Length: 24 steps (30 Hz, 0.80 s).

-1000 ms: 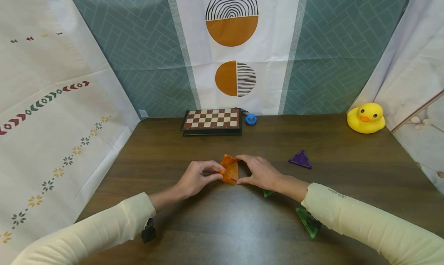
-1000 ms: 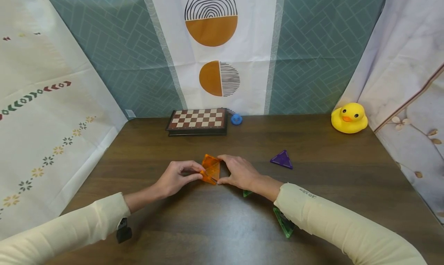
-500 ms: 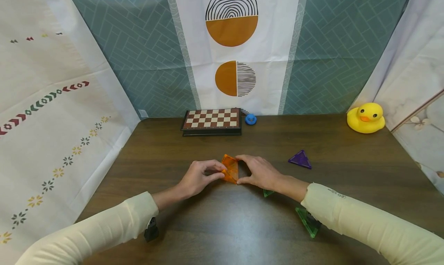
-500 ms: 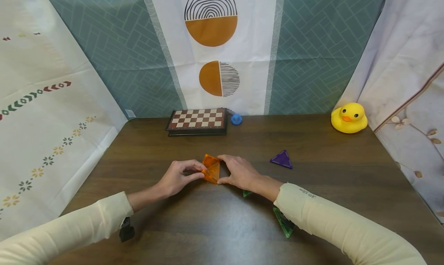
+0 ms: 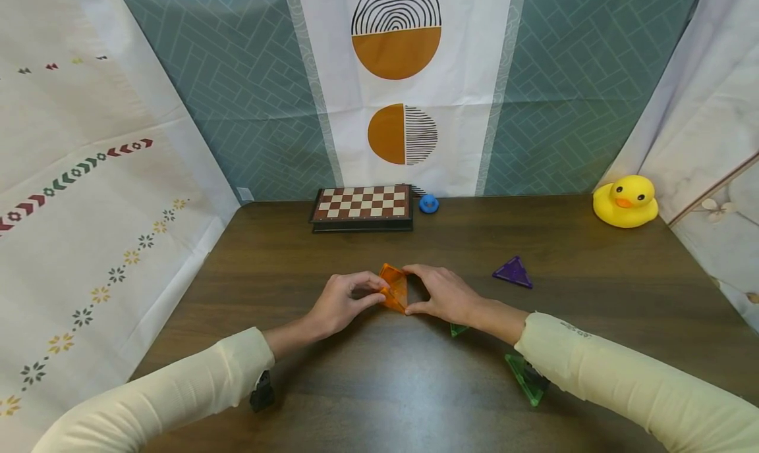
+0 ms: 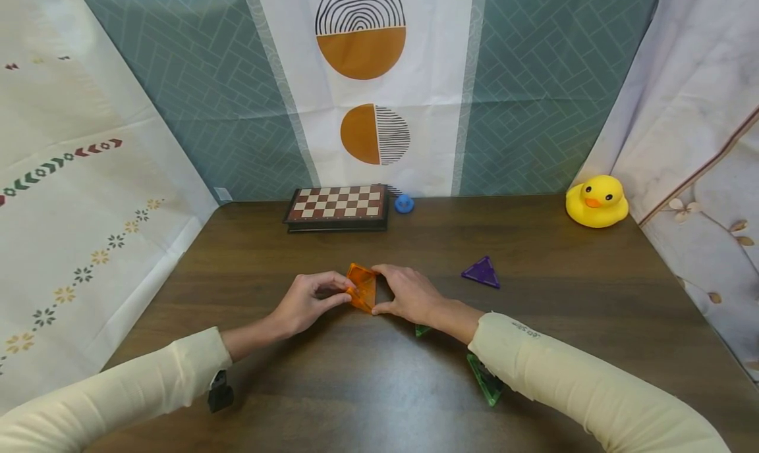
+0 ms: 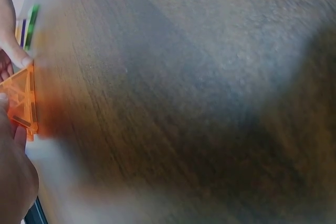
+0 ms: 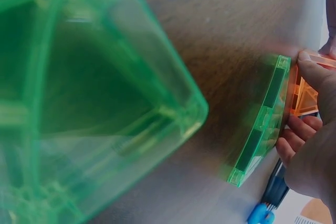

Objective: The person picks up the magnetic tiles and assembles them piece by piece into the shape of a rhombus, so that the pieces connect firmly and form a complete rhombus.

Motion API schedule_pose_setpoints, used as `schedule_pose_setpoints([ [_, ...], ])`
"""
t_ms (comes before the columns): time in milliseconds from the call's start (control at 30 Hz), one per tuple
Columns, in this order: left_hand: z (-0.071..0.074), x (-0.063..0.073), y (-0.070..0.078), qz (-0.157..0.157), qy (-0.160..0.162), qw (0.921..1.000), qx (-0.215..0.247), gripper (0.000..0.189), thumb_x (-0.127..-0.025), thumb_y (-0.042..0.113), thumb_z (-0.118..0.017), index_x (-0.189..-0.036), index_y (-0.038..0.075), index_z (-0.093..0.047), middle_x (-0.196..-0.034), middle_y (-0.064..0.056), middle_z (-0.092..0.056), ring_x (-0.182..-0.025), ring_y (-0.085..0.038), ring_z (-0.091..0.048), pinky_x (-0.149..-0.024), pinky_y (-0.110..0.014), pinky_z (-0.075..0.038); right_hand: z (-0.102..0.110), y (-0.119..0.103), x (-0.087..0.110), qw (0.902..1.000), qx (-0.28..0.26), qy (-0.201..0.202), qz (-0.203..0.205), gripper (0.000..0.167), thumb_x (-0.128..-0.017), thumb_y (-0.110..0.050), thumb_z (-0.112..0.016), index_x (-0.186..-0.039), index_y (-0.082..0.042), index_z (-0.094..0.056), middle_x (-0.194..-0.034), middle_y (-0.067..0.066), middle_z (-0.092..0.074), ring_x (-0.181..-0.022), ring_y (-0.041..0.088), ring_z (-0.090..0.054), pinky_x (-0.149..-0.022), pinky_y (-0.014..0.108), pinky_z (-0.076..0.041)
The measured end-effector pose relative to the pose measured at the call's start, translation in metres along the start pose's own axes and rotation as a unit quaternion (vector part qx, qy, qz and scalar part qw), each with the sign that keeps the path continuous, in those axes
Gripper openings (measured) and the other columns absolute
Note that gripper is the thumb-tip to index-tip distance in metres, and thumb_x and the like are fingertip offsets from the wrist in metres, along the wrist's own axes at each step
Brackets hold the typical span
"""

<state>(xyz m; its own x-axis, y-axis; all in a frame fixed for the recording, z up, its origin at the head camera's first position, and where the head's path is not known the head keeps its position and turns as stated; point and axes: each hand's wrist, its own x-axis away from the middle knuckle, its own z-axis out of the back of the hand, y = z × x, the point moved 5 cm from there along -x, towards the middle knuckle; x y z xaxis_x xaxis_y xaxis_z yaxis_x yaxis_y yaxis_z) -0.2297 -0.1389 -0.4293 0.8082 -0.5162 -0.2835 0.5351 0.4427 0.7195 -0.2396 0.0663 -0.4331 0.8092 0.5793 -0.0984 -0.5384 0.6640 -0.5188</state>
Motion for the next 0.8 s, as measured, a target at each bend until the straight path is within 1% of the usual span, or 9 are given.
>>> schedule_pose_setpoints([
  [300,0.0,-0.001,0.002,0.006,0.006,1.0,0.0,0.02,-0.094,0.007,-0.08,-0.114,0.012,-0.077,-0.116,0.0,-0.078,-0.104,-0.012,-0.075,-0.092,-0.03,-0.06,0.001,-0.002,0.001,0.9999,0.006,-0.008,0.001,0.08,-0.088,-0.033,-0.09,-0.15,0.001,-0.054,-0.149,0.019,-0.06,-0.134,0.036,-0.06,-0.11,0.053,-0.049],
  [533,0.002,0.003,0.0,0.003,0.014,0.9999,-0.003,0.026,-0.093,0.009,-0.082,-0.117,0.014,-0.075,-0.118,0.003,-0.077,-0.106,-0.01,-0.074,-0.094,-0.03,-0.059,0.001,-0.002,0.002,0.9999,0.003,-0.01,0.001,0.079,-0.088,-0.032,-0.09,-0.15,0.001,-0.054,-0.15,0.019,-0.059,-0.136,0.036,-0.059,-0.112,0.054,-0.048],
  [667,0.007,0.005,0.0,-0.003,0.025,0.9997,0.001,0.027,-0.093,0.008,-0.082,-0.118,0.016,-0.074,-0.119,0.004,-0.076,-0.105,-0.009,-0.074,-0.094,-0.03,-0.06,0.001,-0.002,0.002,1.0,-0.001,-0.008,0.002,0.079,-0.088,-0.031,-0.091,-0.15,0.001,-0.054,-0.151,0.019,-0.059,-0.137,0.037,-0.058,-0.112,0.054,-0.048],
  [733,0.01,0.006,0.0,-0.008,0.035,0.9993,-0.003,0.028,-0.093,0.007,-0.082,-0.119,0.015,-0.073,-0.118,0.004,-0.076,-0.104,-0.011,-0.075,-0.093,-0.032,-0.06,0.001,-0.001,0.002,1.0,-0.002,-0.007,0.003,0.079,-0.088,-0.031,-0.091,-0.15,0.001,-0.055,-0.151,0.019,-0.058,-0.137,0.037,-0.058,-0.112,0.054,-0.047],
  [800,0.013,0.007,-0.001,-0.011,0.048,0.9986,-0.02,0.032,-0.093,0.005,-0.082,-0.122,0.015,-0.071,-0.119,0.003,-0.075,-0.104,-0.015,-0.074,-0.093,-0.034,-0.061,0.001,0.0,0.002,1.0,-0.005,-0.006,0.001,0.079,-0.087,-0.032,-0.091,-0.151,0.0,-0.055,-0.151,0.018,-0.058,-0.137,0.036,-0.057,-0.112,0.054,-0.047],
])
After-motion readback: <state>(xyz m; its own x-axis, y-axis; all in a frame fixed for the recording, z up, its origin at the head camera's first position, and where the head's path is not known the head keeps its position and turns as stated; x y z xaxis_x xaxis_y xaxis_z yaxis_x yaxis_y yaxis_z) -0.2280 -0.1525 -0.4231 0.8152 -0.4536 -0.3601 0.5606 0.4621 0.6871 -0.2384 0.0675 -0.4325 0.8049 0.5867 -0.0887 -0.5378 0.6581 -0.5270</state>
